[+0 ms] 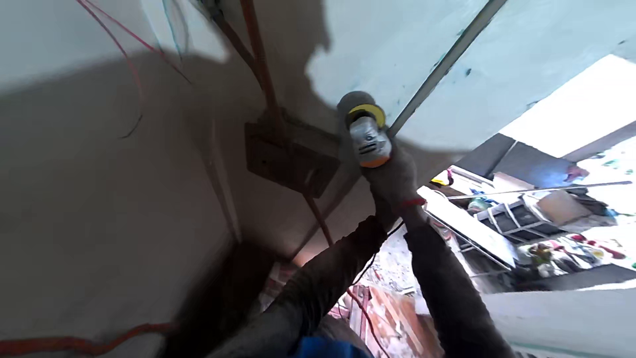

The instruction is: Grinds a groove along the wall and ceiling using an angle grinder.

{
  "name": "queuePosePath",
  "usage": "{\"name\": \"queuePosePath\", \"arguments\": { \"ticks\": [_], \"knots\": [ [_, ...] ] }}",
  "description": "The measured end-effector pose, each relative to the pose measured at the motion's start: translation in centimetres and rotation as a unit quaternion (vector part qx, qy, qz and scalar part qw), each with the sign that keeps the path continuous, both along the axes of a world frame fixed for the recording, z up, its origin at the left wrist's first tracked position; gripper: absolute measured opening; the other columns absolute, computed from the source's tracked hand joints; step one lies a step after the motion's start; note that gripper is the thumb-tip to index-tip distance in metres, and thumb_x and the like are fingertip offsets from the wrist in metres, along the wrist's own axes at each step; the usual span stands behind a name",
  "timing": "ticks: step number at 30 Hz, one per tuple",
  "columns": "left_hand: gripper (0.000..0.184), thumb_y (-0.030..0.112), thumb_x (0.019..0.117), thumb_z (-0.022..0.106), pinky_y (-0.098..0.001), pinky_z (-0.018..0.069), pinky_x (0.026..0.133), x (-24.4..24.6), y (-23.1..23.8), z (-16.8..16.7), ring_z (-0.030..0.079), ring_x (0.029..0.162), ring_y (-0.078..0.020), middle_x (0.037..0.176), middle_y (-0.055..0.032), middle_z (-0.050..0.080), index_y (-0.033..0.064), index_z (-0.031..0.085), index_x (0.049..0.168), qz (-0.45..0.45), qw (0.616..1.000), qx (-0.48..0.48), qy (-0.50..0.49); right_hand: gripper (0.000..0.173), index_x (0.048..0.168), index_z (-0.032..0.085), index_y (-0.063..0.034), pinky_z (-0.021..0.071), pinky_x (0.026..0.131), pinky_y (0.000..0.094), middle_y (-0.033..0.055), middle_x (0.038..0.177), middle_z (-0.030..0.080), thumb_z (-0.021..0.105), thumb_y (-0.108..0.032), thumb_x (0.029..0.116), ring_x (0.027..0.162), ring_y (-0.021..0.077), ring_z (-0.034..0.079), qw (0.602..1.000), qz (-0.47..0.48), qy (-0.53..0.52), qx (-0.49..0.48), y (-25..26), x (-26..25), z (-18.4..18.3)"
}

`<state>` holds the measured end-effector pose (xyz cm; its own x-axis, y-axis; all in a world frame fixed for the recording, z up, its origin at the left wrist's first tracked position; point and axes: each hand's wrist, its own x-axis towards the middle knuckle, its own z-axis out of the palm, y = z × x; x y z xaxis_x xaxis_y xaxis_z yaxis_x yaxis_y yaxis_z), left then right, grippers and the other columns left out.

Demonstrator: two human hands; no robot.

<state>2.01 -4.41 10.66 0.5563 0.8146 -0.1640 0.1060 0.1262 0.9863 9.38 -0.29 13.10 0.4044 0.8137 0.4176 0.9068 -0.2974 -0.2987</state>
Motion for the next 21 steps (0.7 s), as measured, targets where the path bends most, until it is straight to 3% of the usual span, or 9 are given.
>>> {"name": "queuePosePath", "arguments": {
  "ticks": [2,3,5,7,9,12,15,18,21],
  "knots": [
    [0.072,-0.004,0.0967,0.06,-0.0281,0.0296,0.12,2.8,1.2,-5.0,0.034,0.149,-0.0264,0.16,-0.0293,0.03,-0.0158,0.018,0.154,0.043,0.996,0.026,-0.071,0.068,0.127,0.062,-0.0072,0.0574,0.081,0.0626,0.0162,0.107,0.071,0.089,-0.043,0.0744,0.096,0.0353,0.071,0.999,-0.01,0.017,-0.028,1.0,-0.3,-0.8],
    [0.074,-0.001,0.0911,0.066,-0.0322,0.0356,0.118,5.0,1.9,-9.3,0.04,0.142,-0.0349,0.151,-0.0372,0.037,-0.0209,0.024,0.149,0.095,0.98,0.098,-0.147,0.068,0.126,0.063,-0.0077,0.0574,0.081,0.0622,0.0157,0.107,0.071,0.088,-0.043,0.0741,0.096,0.0349,0.071,0.999,-0.019,0.035,-0.035,1.4,-0.6,-1.1],
    [0.074,0.002,0.0877,0.07,-0.0392,0.0336,0.12,5.8,3.3,-12.9,0.041,0.141,-0.0425,0.147,-0.0414,0.041,-0.0227,0.031,0.146,0.126,0.962,0.162,-0.183,0.067,0.124,0.063,-0.0072,0.0571,0.081,0.0622,0.0161,0.105,0.072,0.088,-0.044,0.0735,0.096,0.0354,0.07,0.997,-0.031,0.072,-0.027,2.0,-0.9,-1.9],
    [0.076,0.004,0.0906,0.067,-0.04,0.0267,0.123,4.3,4.3,-13.3,0.034,0.147,-0.0422,0.152,-0.0412,0.034,-0.0219,0.026,0.149,0.113,0.969,0.169,-0.139,0.068,0.124,0.063,-0.0067,0.0571,0.081,0.0615,0.0159,0.105,0.071,0.088,-0.046,0.0733,0.097,0.0348,0.07,0.993,-0.037,0.113,-0.01,2.6,-0.9,-3.1],
    [0.078,0.004,0.0886,0.07,-0.0382,0.0283,0.123,3.8,5.3,-13.7,0.036,0.145,-0.0395,0.151,-0.0399,0.036,-0.0212,0.027,0.148,0.132,0.971,0.161,-0.116,0.071,0.127,0.062,-0.0069,0.0574,0.084,0.0605,0.0153,0.106,0.071,0.089,-0.044,0.073,0.099,0.0329,0.07,0.987,-0.029,0.155,0.013,3.0,-0.8,-4.3],
    [0.083,0.01,0.0823,0.076,-0.0411,0.0342,0.119,4.2,7.6,-17.2,0.044,0.139,-0.0416,0.145,-0.0405,0.043,-0.023,0.033,0.145,0.174,0.952,0.221,-0.124,0.075,0.13,0.06,-0.0081,0.0586,0.085,0.0569,0.0131,0.106,0.072,0.091,-0.041,0.07,0.099,0.0288,0.071,0.977,-0.015,0.199,0.076,3.8,-0.9,-6.5],
    [0.087,0.014,0.081,0.077,-0.0399,0.036,0.118,4.2,9.4,-19.7,0.046,0.137,-0.0392,0.144,-0.0384,0.045,-0.022,0.031,0.146,0.172,0.949,0.228,-0.135,0.074,0.125,0.063,-0.0053,0.059,0.088,0.052,0.0118,0.104,0.073,0.092,-0.042,0.0672,0.099,0.0257,0.071,0.967,-0.003,0.214,0.135,4.7,-0.8,-8.8],
    [0.079,0.011,0.0836,0.075,-0.0323,0.0431,0.112,4.0,10.3,-19.7,0.054,0.129,-0.026,0.139,-0.0306,0.053,-0.0175,0.035,0.145,0.171,0.957,0.158,-0.171,0.073,0.124,0.063,-0.0042,0.0592,0.091,0.048,0.0117,0.108,0.072,0.091,-0.041,0.0677,0.102,0.0234,0.07,0.959,0.002,0.228,0.168,5.4,-0.4,-10.6],
    [0.065,0.009,0.0874,0.069,-0.0257,0.0493,0.102,3.5,9.9,-20.0,0.06,0.117,-0.0282,0.125,-0.0365,0.058,-0.0257,0.04,0.135,0.192,0.933,0.242,-0.182,0.081,0.132,0.059,-0.0039,0.059,0.095,0.0449,0.0113,0.114,0.071,0.092,-0.042,0.0679,0.107,0.021,0.069,0.952,-0.005,0.253,0.17,5.4,-0.2,-12.0]
  ]
}}
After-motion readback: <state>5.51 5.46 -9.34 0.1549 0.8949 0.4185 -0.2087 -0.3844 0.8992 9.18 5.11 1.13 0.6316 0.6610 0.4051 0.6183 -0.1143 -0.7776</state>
